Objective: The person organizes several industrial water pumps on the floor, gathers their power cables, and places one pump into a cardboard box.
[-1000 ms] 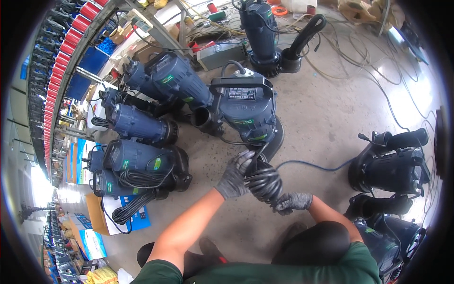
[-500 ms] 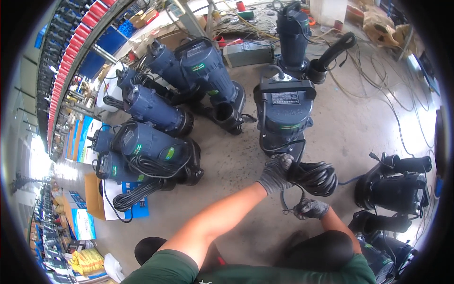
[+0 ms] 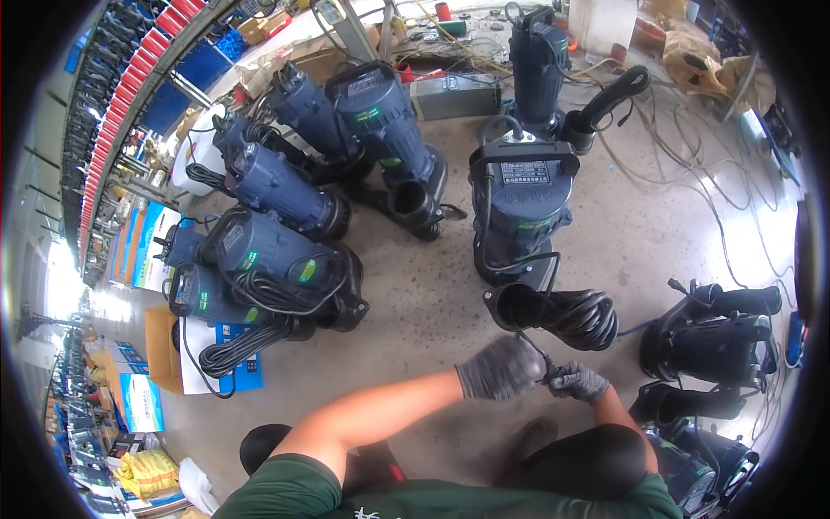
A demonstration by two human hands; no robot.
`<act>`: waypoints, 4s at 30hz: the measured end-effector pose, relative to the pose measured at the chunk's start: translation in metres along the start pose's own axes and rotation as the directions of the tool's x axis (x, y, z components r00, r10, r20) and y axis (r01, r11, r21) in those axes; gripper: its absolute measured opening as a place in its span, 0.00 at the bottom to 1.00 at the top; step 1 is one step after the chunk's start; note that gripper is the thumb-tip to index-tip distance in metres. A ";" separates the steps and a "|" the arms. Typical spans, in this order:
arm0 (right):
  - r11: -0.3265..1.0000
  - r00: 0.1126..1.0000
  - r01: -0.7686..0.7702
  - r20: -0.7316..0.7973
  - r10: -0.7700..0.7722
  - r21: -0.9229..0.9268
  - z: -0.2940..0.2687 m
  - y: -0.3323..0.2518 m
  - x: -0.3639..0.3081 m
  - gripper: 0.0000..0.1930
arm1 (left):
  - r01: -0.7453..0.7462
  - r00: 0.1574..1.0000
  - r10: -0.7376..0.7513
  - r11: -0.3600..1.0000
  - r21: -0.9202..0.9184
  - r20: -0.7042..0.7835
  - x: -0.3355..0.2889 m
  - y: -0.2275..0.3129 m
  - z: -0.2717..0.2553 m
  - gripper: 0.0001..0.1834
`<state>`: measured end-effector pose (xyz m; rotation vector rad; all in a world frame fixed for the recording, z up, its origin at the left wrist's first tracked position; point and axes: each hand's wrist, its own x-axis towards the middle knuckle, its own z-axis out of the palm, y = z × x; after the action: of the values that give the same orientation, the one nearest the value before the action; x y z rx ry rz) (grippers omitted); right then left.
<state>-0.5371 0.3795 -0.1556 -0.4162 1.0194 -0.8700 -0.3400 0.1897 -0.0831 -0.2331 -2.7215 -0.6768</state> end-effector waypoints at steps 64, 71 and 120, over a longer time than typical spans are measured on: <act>0.994 0.916 0.084 -0.397 -0.047 0.076 0.161 -0.003 -0.086 0.16 | 0.219 0.772 -0.589 0.601 0.769 0.240 0.040 -0.277 -0.119 0.16; 0.998 0.938 0.042 -0.346 -0.025 0.043 0.163 -0.005 -0.081 0.16 | 0.457 0.691 -0.719 0.517 0.723 0.077 0.027 -0.339 0.027 0.27; 0.853 0.925 0.025 -0.312 -0.218 -0.522 0.225 -0.196 0.079 0.19 | 0.487 0.671 -0.677 0.095 -0.868 0.303 -0.113 -0.088 -0.148 0.13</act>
<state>-0.4065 0.1795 0.0400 -0.7995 1.5939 -0.7983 -0.2144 0.0334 -0.0369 0.7538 -1.7816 -2.3093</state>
